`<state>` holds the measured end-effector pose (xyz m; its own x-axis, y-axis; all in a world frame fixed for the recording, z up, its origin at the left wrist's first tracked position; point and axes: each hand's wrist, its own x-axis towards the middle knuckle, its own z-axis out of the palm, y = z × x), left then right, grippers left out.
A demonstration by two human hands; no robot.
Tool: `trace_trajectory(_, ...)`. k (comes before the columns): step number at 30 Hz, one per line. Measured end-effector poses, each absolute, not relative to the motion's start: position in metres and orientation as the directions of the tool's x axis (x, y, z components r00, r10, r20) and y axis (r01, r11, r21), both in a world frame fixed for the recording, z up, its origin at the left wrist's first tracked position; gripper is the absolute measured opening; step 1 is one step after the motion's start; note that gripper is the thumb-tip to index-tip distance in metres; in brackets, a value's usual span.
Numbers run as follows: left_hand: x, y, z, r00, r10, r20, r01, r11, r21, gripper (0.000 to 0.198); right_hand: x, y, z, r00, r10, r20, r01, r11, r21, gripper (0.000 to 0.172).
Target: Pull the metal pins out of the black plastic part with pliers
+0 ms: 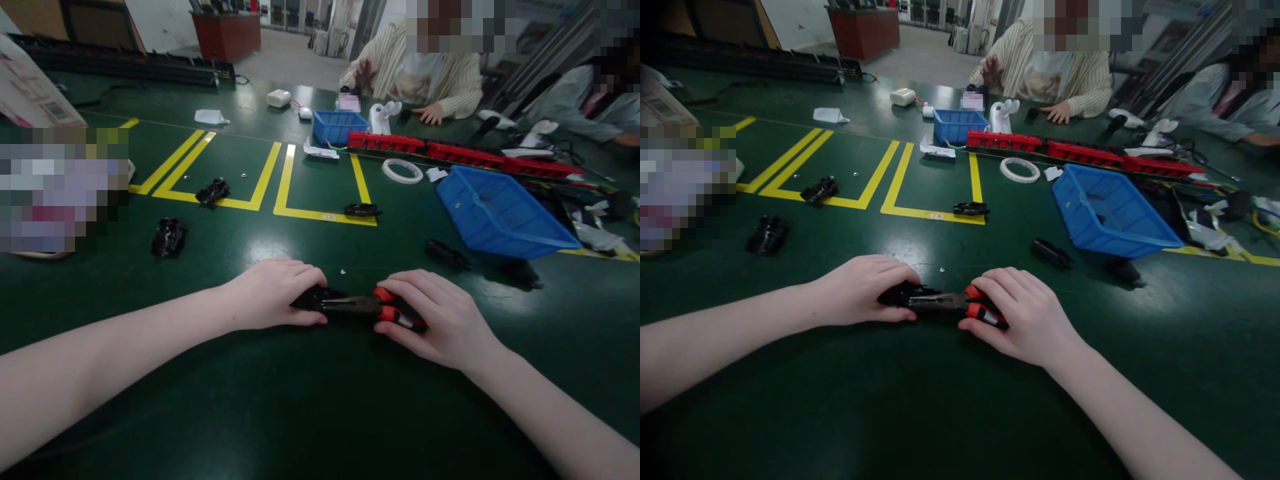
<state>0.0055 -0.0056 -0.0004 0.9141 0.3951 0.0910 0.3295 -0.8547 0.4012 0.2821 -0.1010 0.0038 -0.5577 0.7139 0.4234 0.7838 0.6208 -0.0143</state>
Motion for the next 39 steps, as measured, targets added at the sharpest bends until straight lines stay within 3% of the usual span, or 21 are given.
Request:
trace_trajectory(13,0.006,-0.005,0.001,0.915,0.395,0.081,0.332,-0.853,0.403,0.035,0.276,-0.1,0.009,-0.59,0.697,0.408,0.775,0.63,0.045,0.04)
trace_trajectory(23,0.006,-0.005,0.004,0.911,0.409,0.053,0.359,-0.85,0.385,0.036,0.272,-0.099,0.007,-0.604,0.695,0.39,0.755,0.656,0.001,0.041)
trace_trajectory(28,0.006,-0.005,0.004,0.923,0.374,0.086,0.33,-0.888,0.32,0.037,0.273,-0.101,0.007,-0.611,0.694,0.38,0.745,0.667,-0.019,0.028)
trace_trajectory(34,0.007,-0.006,0.002,0.945,0.294,0.14,0.26,-0.941,0.218,0.04,0.272,-0.102,0.008,-0.6,0.694,0.398,0.747,0.664,-0.034,0.023)
trace_trajectory(39,0.006,-0.005,0.001,0.947,0.285,0.145,0.251,-0.944,0.215,0.038,0.269,-0.101,0.01,-0.595,0.702,0.391,0.751,0.659,-0.04,0.02)
